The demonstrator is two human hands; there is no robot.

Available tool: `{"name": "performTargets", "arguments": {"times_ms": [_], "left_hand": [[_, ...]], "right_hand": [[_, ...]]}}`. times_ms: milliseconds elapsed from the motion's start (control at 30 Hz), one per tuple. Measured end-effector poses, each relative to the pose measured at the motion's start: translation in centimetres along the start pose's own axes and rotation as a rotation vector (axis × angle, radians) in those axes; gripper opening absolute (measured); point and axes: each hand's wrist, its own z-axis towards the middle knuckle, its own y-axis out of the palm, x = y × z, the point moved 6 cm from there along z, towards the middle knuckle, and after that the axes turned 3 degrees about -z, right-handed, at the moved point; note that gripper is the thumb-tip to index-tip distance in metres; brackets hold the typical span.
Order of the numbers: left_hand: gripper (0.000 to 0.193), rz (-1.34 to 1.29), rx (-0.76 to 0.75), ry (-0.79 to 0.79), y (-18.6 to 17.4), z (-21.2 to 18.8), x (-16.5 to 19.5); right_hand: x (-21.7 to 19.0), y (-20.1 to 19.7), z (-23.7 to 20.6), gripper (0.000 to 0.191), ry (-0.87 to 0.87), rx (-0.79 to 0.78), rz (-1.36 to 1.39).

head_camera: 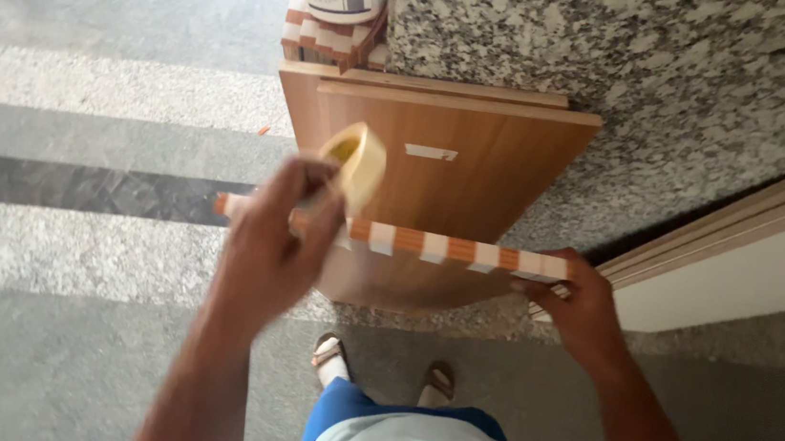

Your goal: The person applies glue to a wooden drawer front using a small stick, then attaches a thin wooden strip to the glued edge. They secure the strip with masking tape and repeat the process on another drawer front, ensuring the pieces are aligned and pressed together.

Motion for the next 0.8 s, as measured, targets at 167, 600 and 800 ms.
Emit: {"name": "performTargets", "arguments": {"times_ms": [167,600,800], "left_hand": [[0.008,0.58,-0.014,0.189,-3.8,8.1,-5.7],[0.018,0.617,-0.185,0.314,-4.3,14.3,-11.0],[0.034,0.581,-0.134,0.367,-4.0,14.1,-11.2]], "right_hand": [[2.0,0.2,-0.9,0.03,-0.035,0.098,0.13],[4.5,2.6,-4.6,0.027,0.245,0.423,0.269],[3.0,2.6,-5.7,0.026,0.456,0.445,0.145]]}}
